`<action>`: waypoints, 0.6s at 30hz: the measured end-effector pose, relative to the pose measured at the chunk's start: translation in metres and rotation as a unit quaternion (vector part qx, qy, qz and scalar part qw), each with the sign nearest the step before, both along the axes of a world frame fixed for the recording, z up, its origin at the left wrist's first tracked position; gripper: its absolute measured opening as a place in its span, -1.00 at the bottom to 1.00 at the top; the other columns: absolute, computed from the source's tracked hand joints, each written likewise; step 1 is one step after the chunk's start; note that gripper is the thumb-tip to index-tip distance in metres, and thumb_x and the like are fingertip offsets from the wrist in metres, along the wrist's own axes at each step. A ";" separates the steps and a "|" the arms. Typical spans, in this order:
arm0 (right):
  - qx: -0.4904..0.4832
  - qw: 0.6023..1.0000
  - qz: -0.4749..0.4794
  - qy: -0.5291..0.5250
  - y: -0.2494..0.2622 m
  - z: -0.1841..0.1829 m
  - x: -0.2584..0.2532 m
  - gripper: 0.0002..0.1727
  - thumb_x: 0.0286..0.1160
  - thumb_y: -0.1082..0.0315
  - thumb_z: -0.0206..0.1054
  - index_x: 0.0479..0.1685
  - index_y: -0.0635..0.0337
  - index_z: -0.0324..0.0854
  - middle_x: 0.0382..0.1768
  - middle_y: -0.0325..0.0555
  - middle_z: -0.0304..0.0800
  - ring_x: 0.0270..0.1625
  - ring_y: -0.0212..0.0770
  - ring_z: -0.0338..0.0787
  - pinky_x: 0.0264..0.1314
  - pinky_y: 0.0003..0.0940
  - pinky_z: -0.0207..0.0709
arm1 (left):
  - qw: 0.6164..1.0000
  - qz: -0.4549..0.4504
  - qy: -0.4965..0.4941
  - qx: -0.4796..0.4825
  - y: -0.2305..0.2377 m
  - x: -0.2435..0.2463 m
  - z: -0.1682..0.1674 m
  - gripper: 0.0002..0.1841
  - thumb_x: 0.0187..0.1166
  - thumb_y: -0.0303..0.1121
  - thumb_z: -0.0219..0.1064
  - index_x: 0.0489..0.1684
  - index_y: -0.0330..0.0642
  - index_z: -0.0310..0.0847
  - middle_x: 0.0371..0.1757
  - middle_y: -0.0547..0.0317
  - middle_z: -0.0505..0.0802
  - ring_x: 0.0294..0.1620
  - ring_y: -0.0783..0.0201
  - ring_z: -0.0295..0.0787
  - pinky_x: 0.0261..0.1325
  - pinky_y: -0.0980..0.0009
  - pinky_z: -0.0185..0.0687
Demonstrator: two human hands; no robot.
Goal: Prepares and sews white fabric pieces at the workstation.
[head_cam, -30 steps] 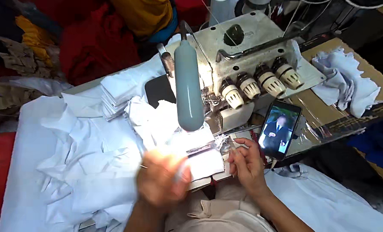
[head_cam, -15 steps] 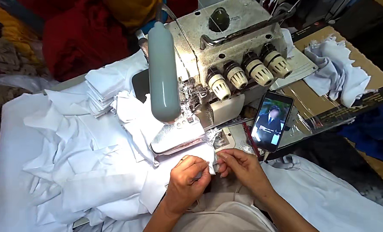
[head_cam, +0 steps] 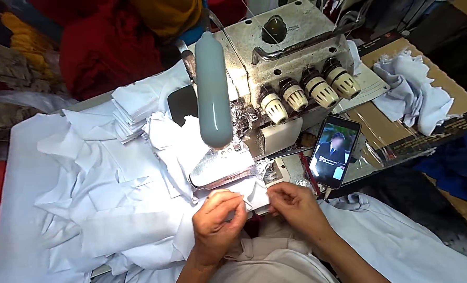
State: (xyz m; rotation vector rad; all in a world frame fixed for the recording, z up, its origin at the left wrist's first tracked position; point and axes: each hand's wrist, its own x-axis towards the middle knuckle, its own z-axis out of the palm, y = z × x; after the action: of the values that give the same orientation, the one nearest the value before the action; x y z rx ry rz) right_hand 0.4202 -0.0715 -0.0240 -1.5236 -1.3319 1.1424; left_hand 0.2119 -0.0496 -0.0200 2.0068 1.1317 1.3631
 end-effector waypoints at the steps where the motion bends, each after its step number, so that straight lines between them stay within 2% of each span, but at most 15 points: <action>1: 0.061 0.993 -0.021 -0.102 -0.001 -0.007 0.007 -0.81 0.51 0.35 0.32 -0.18 0.24 0.81 -0.40 -0.17 0.82 -0.44 -0.36 0.79 -0.35 -0.38 0.74 | 1.000 0.016 -0.023 -0.008 0.001 -0.005 0.004 -0.96 0.35 -0.49 0.48 -0.43 -0.18 0.86 -0.22 0.22 0.92 -0.04 0.41 0.87 0.05 0.49 0.83; 3: 0.119 0.967 -0.046 -0.222 -0.002 -0.013 0.017 -0.71 0.60 0.24 0.21 -0.09 0.19 0.81 -0.33 -0.13 0.77 -0.40 -0.26 0.74 -0.35 -0.26 0.67 | 0.999 0.034 -0.035 -0.005 -0.001 -0.010 0.011 -0.96 0.34 -0.48 0.49 -0.41 -0.15 0.87 -0.21 0.26 0.91 -0.03 0.43 0.87 0.05 0.52 0.83; 4: 0.113 0.970 -0.041 -0.214 -0.004 -0.010 0.016 -0.68 0.66 0.17 0.16 -0.03 0.15 0.78 -0.33 -0.20 0.73 -0.40 -0.33 0.70 -0.35 -0.34 0.63 | 0.999 0.032 -0.030 0.002 -0.004 -0.011 0.012 -0.96 0.37 -0.47 0.48 -0.38 -0.14 0.87 -0.20 0.27 0.91 -0.01 0.43 0.86 0.08 0.50 0.82; 5: 0.081 0.985 -0.019 -0.149 -0.007 -0.002 0.012 -0.67 0.72 0.13 0.14 -0.01 0.12 0.77 -0.34 -0.29 0.75 -0.41 -0.43 0.69 -0.36 -0.45 0.63 | 0.999 0.025 -0.022 0.012 -0.007 -0.010 0.012 -0.96 0.40 -0.47 0.48 -0.35 -0.14 0.86 -0.18 0.26 0.91 0.01 0.41 0.85 0.11 0.48 0.81; 6: 0.021 0.999 0.019 -0.035 -0.008 0.009 0.007 -0.66 0.76 0.13 0.14 -0.01 0.15 0.77 -0.33 -0.32 0.83 -0.42 -0.47 0.74 -0.38 -0.50 0.65 | 0.999 0.018 -0.013 0.023 -0.009 -0.007 0.011 -0.95 0.41 -0.47 0.48 -0.33 -0.16 0.87 -0.17 0.24 0.91 0.02 0.40 0.85 0.13 0.47 0.80; 7: -0.053 0.992 0.060 0.099 -0.007 0.019 0.000 -0.66 0.79 0.17 0.14 0.00 0.20 0.76 -0.30 -0.31 0.87 -0.41 -0.48 0.79 -0.35 -0.53 0.70 | 0.999 0.011 -0.005 0.033 -0.011 -0.004 0.010 -0.95 0.42 -0.47 0.48 -0.31 -0.17 0.87 -0.16 0.23 0.91 0.03 0.39 0.84 0.14 0.48 0.79; 9: -0.153 0.933 0.093 0.314 -0.002 0.029 -0.013 -0.74 0.74 0.31 0.21 -0.05 0.30 0.74 -0.29 -0.19 0.90 -0.32 -0.35 0.89 -0.18 -0.42 0.82 | 0.999 0.001 0.020 0.050 -0.012 -0.001 0.008 -0.94 0.44 -0.47 0.47 -0.28 -0.19 0.87 -0.14 0.19 0.91 0.06 0.38 0.83 0.16 0.50 0.77; 10: -0.161 0.916 0.087 0.356 0.000 0.031 -0.018 -0.80 0.70 0.38 0.26 -0.10 0.32 0.75 -0.32 -0.16 0.91 -0.31 -0.31 0.91 -0.14 -0.39 0.85 | 0.997 -0.003 0.041 0.060 -0.012 -0.001 0.007 -0.93 0.46 -0.46 0.46 -0.26 -0.21 0.87 -0.13 0.17 0.90 0.07 0.38 0.82 0.19 0.51 0.74; 11: -0.156 0.916 0.079 0.360 0.001 0.032 -0.022 -0.84 0.66 0.44 0.29 -0.14 0.32 0.76 -0.36 -0.17 0.91 -0.33 -0.32 0.91 -0.14 -0.40 0.85 | 0.995 -0.004 0.066 0.072 -0.012 -0.001 0.006 -0.91 0.49 -0.45 0.44 -0.24 -0.23 0.86 -0.12 0.13 0.90 0.08 0.36 0.81 0.21 0.53 0.72; 14: -0.117 0.951 0.059 0.280 0.001 0.032 -0.026 -0.89 0.59 0.48 0.34 -0.23 0.27 0.78 -0.46 -0.24 0.89 -0.42 -0.40 0.88 -0.23 -0.49 0.82 | 0.983 0.002 0.140 0.118 -0.014 -0.003 0.008 -0.88 0.52 -0.45 0.39 -0.23 -0.27 0.86 -0.16 0.06 0.90 0.05 0.28 0.79 0.23 0.52 0.64; 18: -0.027 0.984 0.061 0.164 0.002 0.024 -0.026 -0.89 0.46 0.42 0.38 -0.32 0.19 0.81 -0.49 -0.35 0.84 -0.44 -0.54 0.81 -0.28 -0.61 0.75 | 0.988 -0.005 0.111 0.106 -0.012 -0.005 0.007 -0.89 0.47 -0.46 0.42 -0.28 -0.27 0.87 -0.18 0.08 0.91 0.06 0.30 0.81 0.23 0.51 0.68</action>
State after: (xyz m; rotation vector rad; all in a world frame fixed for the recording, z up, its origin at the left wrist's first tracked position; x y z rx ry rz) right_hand 0.3946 -0.0700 0.0003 -1.2364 -1.1879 1.4470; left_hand 0.2073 -0.0619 -0.0125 2.3624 1.1070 1.3288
